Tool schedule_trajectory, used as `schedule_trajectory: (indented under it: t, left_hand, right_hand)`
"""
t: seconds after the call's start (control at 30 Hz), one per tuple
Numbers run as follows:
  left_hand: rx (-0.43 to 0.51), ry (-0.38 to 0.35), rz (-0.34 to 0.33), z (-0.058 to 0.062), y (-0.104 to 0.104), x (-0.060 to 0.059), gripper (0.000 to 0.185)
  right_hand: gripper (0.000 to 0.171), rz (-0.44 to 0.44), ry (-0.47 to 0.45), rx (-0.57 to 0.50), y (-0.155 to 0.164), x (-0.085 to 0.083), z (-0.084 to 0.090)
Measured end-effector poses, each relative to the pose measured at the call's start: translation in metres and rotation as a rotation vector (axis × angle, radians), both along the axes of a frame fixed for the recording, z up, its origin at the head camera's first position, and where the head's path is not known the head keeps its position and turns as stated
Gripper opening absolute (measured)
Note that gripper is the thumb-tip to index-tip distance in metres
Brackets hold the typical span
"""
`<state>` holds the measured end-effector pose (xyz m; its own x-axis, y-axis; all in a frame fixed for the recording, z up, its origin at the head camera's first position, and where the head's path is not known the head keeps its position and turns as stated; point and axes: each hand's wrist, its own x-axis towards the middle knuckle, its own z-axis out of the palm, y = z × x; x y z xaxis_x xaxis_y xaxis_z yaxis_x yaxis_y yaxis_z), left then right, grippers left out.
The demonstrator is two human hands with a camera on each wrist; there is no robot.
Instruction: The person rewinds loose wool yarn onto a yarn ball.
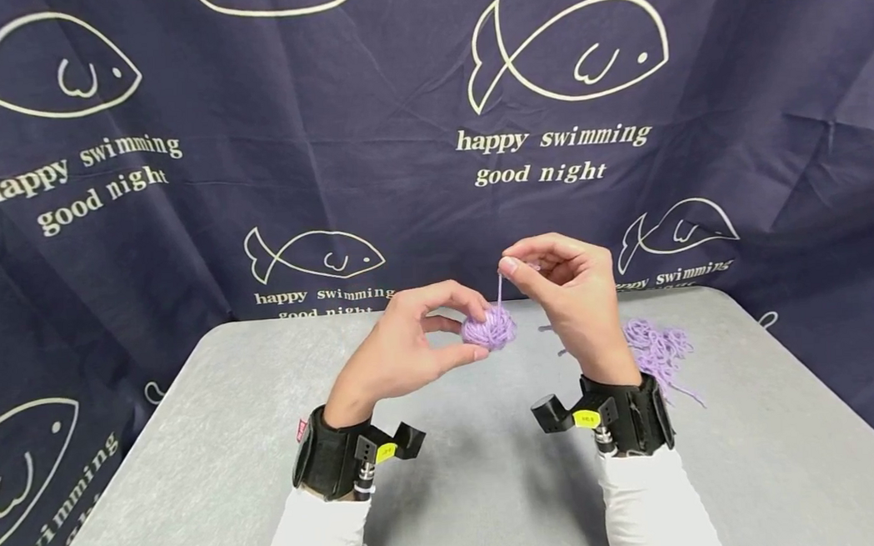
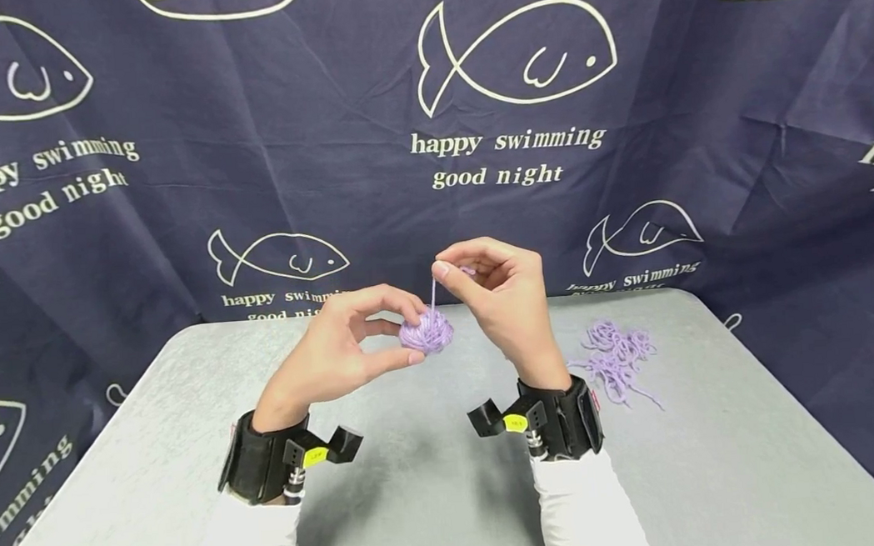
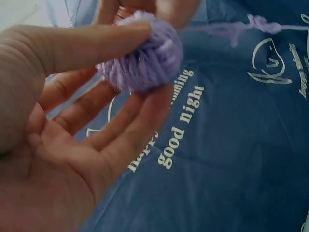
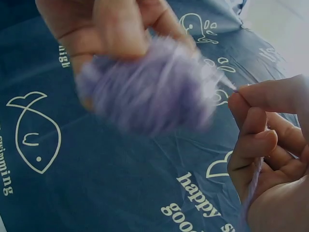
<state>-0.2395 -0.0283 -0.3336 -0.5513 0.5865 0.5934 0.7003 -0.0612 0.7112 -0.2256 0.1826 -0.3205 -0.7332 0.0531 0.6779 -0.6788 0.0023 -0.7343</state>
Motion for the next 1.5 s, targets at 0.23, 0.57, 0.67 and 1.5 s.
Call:
schedule_trajectory:
  t: [0.23, 0.57, 0.67, 1.5]
  left_hand:
    - [0.152, -0.013, -0.056, 0.003, 0.000, 0.005, 0.031]
    - [0.384, 0.030, 0.091, 0.007, 0.002, 0.005, 0.051]
    - [0.452, 0.035, 0.156, 0.007, 0.002, 0.003, 0.046]
    - [0.669, -0.286, 0.383, 0.011, 0.000, -0.001, 0.034]
  right_hand:
    - [0.011, 0.058, -0.048, 0.014, -0.003, -0.009, -0.007]
    - [0.008, 0.118, -0.120, 0.175, -0.011, -0.016, -0.016]
    - [0.006, 0.131, -0.108, 0.225, -0.015, -0.014, -0.015]
    - [0.008, 0.210, -0.050, 0.285, -0.029, -0.006, -0.013]
